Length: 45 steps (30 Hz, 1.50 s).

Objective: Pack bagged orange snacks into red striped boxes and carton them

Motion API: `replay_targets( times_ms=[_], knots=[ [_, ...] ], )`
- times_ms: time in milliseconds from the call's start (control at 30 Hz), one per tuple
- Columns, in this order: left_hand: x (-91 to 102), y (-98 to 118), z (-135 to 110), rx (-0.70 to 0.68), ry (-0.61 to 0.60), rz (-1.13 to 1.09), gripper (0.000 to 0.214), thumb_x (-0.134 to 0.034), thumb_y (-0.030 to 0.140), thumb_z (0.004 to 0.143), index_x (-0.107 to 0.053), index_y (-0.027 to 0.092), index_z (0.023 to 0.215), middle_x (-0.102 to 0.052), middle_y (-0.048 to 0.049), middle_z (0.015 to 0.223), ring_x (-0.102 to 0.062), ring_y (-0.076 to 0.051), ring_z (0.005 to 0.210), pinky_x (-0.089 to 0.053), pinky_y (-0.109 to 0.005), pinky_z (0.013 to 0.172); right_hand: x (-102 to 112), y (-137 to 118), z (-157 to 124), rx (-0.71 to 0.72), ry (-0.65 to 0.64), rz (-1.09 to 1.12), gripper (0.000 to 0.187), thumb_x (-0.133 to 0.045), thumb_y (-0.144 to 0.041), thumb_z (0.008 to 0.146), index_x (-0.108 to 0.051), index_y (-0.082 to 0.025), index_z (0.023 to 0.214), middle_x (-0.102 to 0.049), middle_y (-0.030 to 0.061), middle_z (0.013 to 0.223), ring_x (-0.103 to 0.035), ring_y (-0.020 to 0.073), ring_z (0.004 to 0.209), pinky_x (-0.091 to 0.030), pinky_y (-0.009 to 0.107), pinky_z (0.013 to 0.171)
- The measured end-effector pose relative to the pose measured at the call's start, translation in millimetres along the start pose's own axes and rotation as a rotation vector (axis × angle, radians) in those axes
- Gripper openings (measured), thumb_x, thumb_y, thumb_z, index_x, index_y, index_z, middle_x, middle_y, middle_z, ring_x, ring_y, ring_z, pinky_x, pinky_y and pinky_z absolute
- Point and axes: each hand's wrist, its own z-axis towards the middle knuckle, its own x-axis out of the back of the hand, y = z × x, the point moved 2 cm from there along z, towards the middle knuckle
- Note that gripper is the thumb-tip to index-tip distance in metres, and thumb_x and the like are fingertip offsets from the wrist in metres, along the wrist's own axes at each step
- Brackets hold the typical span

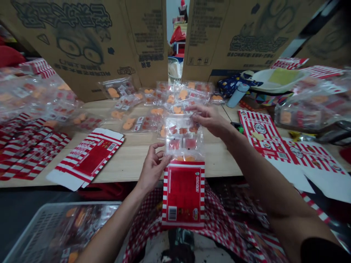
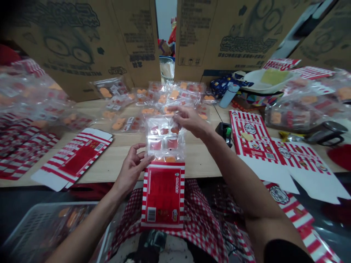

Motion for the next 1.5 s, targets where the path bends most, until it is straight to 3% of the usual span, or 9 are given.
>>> replay_targets(
  times_ms=[167, 300, 400, 533, 733, 933, 1133, 1333, 1500],
  knots=[
    [12.2, 0, -5, 0.002, 0.039, -0.005, 0.068, -0.082, 0.038, 0.08, -0.041, 0.023, 0.132, -0.074, -0.0031, 0.095, -0.073, -0.017, 0.079, -0.056, -0.027, 0.072, -41, 19, -26, -0.01, -0.335, -0.133, 0.022, -0.064, -0.038, 0.092, -0.073, -0.018, 0.094, -0.068, 0.004, 0.086, -0.061, 0.0166, 0.078, -0.051, 0.031, 0.074],
    [19.8, -5, -8, -0.011, 0.027, 0.047, 0.073, -0.081, 0.037, 0.08, -0.037, 0.026, 0.137, -0.072, 0.0002, 0.091, -0.07, -0.015, 0.075, -0.054, -0.026, 0.07, -53, 32, -55, 0.126, -0.449, -0.363, 0.031, -0.058, -0.048, 0.099, -0.077, -0.025, 0.101, -0.06, 0.008, 0.132, -0.056, 0.0239, 0.121, -0.046, 0.042, 0.102],
    [20.3, -8, -10, -0.09, -0.044, 0.214, 0.045, -0.075, 0.041, 0.085, -0.051, 0.022, 0.119, -0.067, 0.0017, 0.085, -0.063, -0.012, 0.071, -0.048, -0.022, 0.066, -51, 34, -65, 0.143, -0.56, -0.363, 0.038, -0.052, -0.048, 0.103, -0.078, -0.024, 0.09, -0.044, 0.0046, 0.156, -0.043, 0.0273, 0.142, -0.036, 0.047, 0.115],
    [21.6, -5, -7, -0.237, -0.086, 0.582, 0.034, -0.061, 0.045, 0.094, -0.056, 0.016, 0.076, -0.048, 0.0048, 0.064, -0.042, -0.008, 0.058, -0.034, -0.021, 0.056, -49, 33, -72, 0.141, -0.542, -0.322, 0.046, -0.05, -0.045, 0.103, -0.072, -0.019, 0.073, -0.047, 0.0063, 0.157, -0.05, 0.0297, 0.137, -0.035, 0.051, 0.116],
    [33.3, 4, -1, -0.191, -0.158, 0.84, 0.031, -0.061, 0.047, 0.094, -0.061, 0.017, 0.09, -0.049, 0.0058, 0.065, -0.041, -0.01, 0.059, -0.033, -0.022, 0.058, -47, 45, -104, -0.016, -0.007, -0.069, 0.031, -0.049, -0.038, 0.103, -0.061, -0.025, 0.128, -0.064, 0.0098, 0.13, -0.065, 0.024, 0.113, -0.054, 0.044, 0.096],
    [32.6, 11, 3, -0.084, -0.229, 0.832, 0.04, -0.072, 0.053, 0.085, -0.063, 0.018, 0.102, -0.059, 0.0034, 0.074, -0.05, -0.012, 0.063, -0.038, -0.023, 0.06, -60, 35, -120, 0.081, -0.132, -0.538, 0.035, -0.056, -0.021, 0.095, -0.056, -0.016, 0.129, -0.046, 0.0189, 0.146, -0.05, 0.0303, 0.135, -0.045, 0.049, 0.11],
    [24.1, 29, 6, 0.003, -0.426, 0.972, 0.04, -0.066, 0.058, 0.087, -0.061, 0.019, 0.094, -0.063, 0.0023, 0.073, -0.056, -0.015, 0.065, -0.039, -0.024, 0.06, -54, 20, -112, 0.007, -0.278, -0.694, 0.01, -0.051, -0.019, 0.096, -0.06, -0.016, 0.1, -0.049, 0.0178, 0.138, -0.061, 0.0273, 0.115, -0.051, 0.045, 0.102],
    [17.2, 41, 17, 0.018, -0.54, 1.378, 0.05, -0.065, 0.068, 0.083, -0.061, 0.018, 0.088, -0.059, 0.0006, 0.066, -0.052, -0.018, 0.059, -0.029, -0.027, 0.057, -60, 9, -101, -0.062, -0.479, -0.815, 0.01, -0.054, -0.023, 0.093, -0.058, -0.015, 0.098, -0.053, 0.0175, 0.126, -0.063, 0.0236, 0.094, -0.054, 0.041, 0.092],
    [9.9, 44, 21, -0.058, -0.593, 1.386, 0.043, -0.065, 0.063, 0.086, -0.062, 0.02, 0.083, -0.057, 0.0002, 0.067, -0.05, -0.018, 0.058, -0.028, -0.029, 0.057, -54, -5, -89, -0.036, -0.596, -0.962, 0.014, -0.058, -0.029, 0.092, -0.057, -0.018, 0.083, -0.059, 0.0144, 0.098, -0.057, 0.0228, 0.079, -0.052, 0.037, 0.077]
  ],
)
